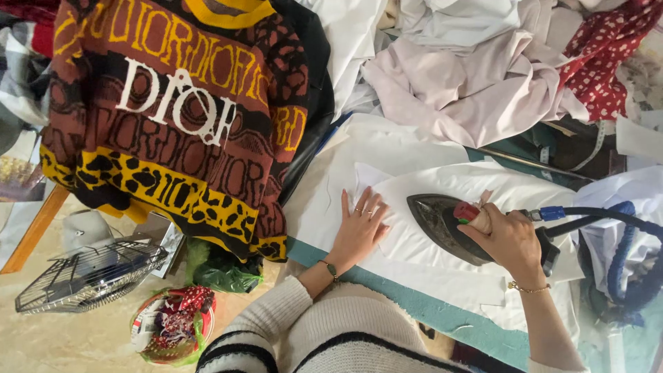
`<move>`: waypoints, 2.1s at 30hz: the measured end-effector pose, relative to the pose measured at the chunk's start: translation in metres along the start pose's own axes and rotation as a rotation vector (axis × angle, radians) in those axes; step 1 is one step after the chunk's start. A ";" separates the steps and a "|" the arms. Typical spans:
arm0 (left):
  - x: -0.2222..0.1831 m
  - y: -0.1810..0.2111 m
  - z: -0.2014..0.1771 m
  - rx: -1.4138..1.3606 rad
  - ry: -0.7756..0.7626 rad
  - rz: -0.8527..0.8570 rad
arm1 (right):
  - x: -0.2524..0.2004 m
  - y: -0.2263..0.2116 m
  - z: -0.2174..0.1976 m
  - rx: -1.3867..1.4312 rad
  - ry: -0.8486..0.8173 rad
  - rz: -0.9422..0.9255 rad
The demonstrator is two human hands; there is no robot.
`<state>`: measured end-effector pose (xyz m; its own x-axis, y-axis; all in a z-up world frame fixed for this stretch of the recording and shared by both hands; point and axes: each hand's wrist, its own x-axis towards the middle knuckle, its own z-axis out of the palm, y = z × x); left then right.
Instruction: Ironing and pressing white fabric pieces on a workbench.
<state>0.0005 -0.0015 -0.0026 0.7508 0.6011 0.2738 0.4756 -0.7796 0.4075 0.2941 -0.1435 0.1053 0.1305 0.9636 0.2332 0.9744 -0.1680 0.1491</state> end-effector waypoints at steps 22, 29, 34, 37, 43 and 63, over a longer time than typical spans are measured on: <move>-0.001 -0.003 -0.005 0.030 0.136 -0.010 | 0.004 -0.007 -0.013 0.062 0.025 -0.047; -0.002 -0.025 -0.006 0.147 0.151 -0.123 | 0.014 -0.016 -0.027 0.099 -0.022 -0.023; -0.005 -0.039 -0.011 0.227 0.144 -0.160 | 0.010 -0.012 -0.021 0.135 -0.050 -0.002; -0.005 -0.042 -0.013 0.257 0.169 -0.169 | 0.010 -0.013 -0.022 0.134 -0.046 0.008; 0.003 -0.051 -0.015 0.308 0.239 -0.169 | 0.010 -0.012 -0.023 0.147 -0.045 -0.001; 0.030 -0.090 -0.013 -0.004 0.284 -0.180 | 0.012 -0.010 -0.024 0.189 -0.037 -0.037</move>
<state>-0.0258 0.0887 -0.0197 0.4969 0.7547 0.4284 0.5868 -0.6559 0.4748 0.2811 -0.1355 0.1293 0.0973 0.9760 0.1950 0.9952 -0.0939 -0.0267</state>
